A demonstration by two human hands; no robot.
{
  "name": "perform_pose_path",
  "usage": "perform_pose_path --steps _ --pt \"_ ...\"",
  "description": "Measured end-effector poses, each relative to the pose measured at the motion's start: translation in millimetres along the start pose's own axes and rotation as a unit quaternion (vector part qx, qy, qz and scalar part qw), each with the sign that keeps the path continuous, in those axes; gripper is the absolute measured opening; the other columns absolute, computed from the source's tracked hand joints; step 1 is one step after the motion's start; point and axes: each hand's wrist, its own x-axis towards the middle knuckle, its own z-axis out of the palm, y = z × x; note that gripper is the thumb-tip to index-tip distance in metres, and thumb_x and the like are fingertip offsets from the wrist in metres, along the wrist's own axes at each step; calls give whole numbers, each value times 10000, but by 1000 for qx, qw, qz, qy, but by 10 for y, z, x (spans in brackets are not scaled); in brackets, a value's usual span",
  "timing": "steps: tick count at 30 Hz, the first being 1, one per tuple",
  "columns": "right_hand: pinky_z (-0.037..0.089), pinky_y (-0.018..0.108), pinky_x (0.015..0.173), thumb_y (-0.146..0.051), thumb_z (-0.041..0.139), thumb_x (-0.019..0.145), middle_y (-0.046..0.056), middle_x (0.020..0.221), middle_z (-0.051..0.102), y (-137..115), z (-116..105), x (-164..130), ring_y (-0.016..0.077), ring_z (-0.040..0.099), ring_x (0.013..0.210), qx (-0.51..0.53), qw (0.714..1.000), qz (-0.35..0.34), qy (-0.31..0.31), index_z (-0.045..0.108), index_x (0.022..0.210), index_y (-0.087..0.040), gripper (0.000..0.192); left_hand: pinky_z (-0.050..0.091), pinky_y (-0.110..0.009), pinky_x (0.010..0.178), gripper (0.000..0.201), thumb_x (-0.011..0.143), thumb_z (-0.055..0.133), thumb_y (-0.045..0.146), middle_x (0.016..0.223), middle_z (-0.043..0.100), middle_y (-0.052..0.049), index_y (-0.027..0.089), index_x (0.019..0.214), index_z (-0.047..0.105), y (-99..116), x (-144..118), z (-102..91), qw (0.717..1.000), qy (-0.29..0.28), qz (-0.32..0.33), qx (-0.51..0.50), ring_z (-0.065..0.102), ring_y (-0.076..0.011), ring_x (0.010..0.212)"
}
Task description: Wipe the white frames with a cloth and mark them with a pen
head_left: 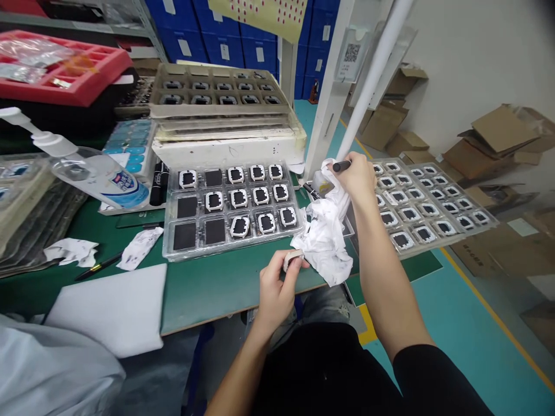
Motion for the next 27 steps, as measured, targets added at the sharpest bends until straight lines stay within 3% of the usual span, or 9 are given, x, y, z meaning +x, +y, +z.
perform_pose_path --steps 11,20,27 --pt "573 479 919 -532 793 853 117 1071 776 -70 -96 -14 379 704 1063 9 1000 -8 -1 590 881 -303 307 504 -302 872 225 1163 631 383 968 810 -25 238 1037 747 -34 6 11 1000 -6 4 6 727 -193 919" --pt "574 461 868 -573 814 847 113 1026 755 8 28 3 362 696 992 19 1000 6 -2 589 882 -306 351 517 -311 882 221 1163 631 378 973 816 -33 236 1043 752 7 1 11 1000 -1 2 27 731 -200 922" --pt "578 459 861 -572 829 832 119 1039 768 -9 3 -13 356 694 982 36 999 6 3 618 921 -305 352 513 -314 863 223 1164 629 379 970 816 -35 238 1052 760 -6 -1 8 999 -8 4 38 734 -202 911"
